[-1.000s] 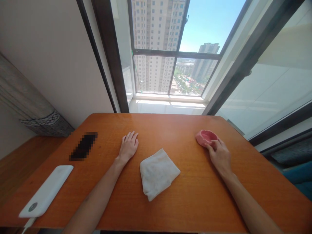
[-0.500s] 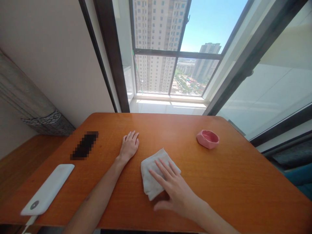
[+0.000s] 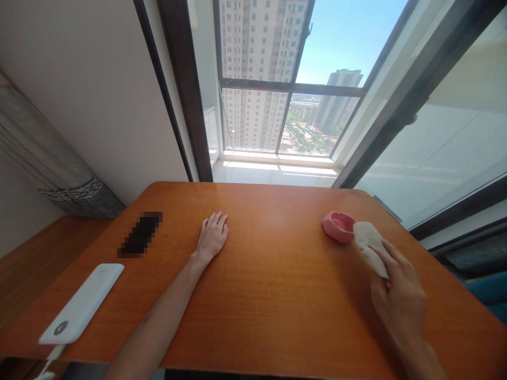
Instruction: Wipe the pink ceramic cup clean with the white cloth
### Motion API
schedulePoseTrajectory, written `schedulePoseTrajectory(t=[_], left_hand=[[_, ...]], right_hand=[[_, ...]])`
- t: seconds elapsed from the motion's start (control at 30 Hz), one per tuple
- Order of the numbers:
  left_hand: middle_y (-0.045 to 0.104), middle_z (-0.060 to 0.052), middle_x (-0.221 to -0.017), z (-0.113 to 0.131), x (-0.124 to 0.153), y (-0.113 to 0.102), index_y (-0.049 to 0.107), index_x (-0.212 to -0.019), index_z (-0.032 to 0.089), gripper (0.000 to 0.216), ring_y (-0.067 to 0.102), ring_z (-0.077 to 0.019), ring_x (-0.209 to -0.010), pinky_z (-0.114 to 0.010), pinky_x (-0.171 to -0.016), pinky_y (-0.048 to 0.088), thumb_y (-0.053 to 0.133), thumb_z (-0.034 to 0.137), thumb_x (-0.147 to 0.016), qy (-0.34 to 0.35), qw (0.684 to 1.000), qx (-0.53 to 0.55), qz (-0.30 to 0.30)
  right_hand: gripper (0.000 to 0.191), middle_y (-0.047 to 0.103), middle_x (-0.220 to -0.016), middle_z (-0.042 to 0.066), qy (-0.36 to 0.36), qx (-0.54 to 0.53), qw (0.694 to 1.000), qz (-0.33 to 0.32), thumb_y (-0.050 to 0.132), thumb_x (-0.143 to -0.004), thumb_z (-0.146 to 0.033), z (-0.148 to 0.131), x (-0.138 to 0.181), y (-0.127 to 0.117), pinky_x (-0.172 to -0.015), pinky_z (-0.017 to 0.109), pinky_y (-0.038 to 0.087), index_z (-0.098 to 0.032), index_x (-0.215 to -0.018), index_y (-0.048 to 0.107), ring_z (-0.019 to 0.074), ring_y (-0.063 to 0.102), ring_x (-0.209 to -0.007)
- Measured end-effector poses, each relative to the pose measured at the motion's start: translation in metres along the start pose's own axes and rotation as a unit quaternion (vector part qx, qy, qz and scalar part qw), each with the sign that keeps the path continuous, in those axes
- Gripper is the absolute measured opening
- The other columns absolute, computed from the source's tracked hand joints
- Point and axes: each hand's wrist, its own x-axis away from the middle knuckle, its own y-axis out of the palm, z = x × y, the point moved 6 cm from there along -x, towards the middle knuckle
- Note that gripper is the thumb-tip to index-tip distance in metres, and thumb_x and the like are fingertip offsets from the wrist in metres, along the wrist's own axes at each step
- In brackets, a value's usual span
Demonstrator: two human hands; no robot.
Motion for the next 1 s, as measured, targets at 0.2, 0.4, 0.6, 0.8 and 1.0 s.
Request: schedulePoseTrajectory(t=[0.2,0.4,0.6,0.8,1.0], left_hand=[[0.056,-0.014,-0.162,-0.001,0.0,0.001,0.061,-0.148,0.017,0.048,0.048,-0.0334,-0.153,-0.052,-0.126,0.036,0.041,0.027,-0.105,-0.001,1.0,0.01,0.003],[0.058,-0.015,-0.16,0.002,0.002,-0.003,0.064,-0.145,0.018,0.046,0.049,-0.0338,-0.152,-0.054,-0.125,0.036,0.044,0.025,-0.104,-0.004,0.999,0.042,0.019],[0.067,-0.015,-0.148,0.004,-0.002,-0.016,0.072,-0.128,0.019,0.036,0.058,-0.034,-0.142,-0.054,-0.122,0.042,0.051,0.019,-0.099,0.001,0.992,0.112,0.049],[0.079,-0.007,-0.107,0.079,0.009,-0.092,0.075,-0.108,0.02,0.025,0.073,-0.02,-0.1,-0.032,-0.09,0.058,0.05,0.024,-0.105,0.105,0.916,0.382,0.067],[0.078,-0.01,-0.083,0.196,0.078,-0.221,0.076,-0.094,0.019,0.037,0.074,-0.018,-0.075,-0.029,-0.071,0.056,0.05,0.04,-0.11,0.327,0.669,0.646,-0.166]], right_hand=[[0.057,0.049,-0.166,0.018,-0.01,0.148,0.969,-0.199,0.031,-0.106,-0.032,0.073,0.032,0.056,-0.114,0.076,0.04,-0.022,-0.157,0.053,0.0437,0.047,-0.152],[0.063,0.045,-0.169,0.017,0.012,0.16,0.964,-0.211,0.03,-0.106,-0.045,0.089,0.04,0.07,-0.117,0.077,0.036,-0.025,-0.165,0.042,0.0437,0.04,-0.157],[0.049,0.05,-0.162,0.017,-0.08,0.015,0.994,-0.075,0.051,-0.102,-0.037,0.022,0.015,0.038,-0.126,0.074,0.028,-0.023,-0.149,0.056,0.0426,0.037,-0.158],[0.032,0.065,-0.146,0.011,-0.205,-0.109,0.947,-0.221,0.053,-0.104,-0.024,-0.052,0.009,0.066,-0.117,0.053,0.052,-0.027,-0.132,0.068,0.0308,0.061,-0.14],[0.029,0.069,-0.142,0.011,-0.22,-0.135,0.924,-0.283,0.051,-0.106,-0.023,-0.089,-0.019,0.114,-0.117,0.052,0.05,-0.026,-0.128,0.07,0.0301,0.063,-0.135]])
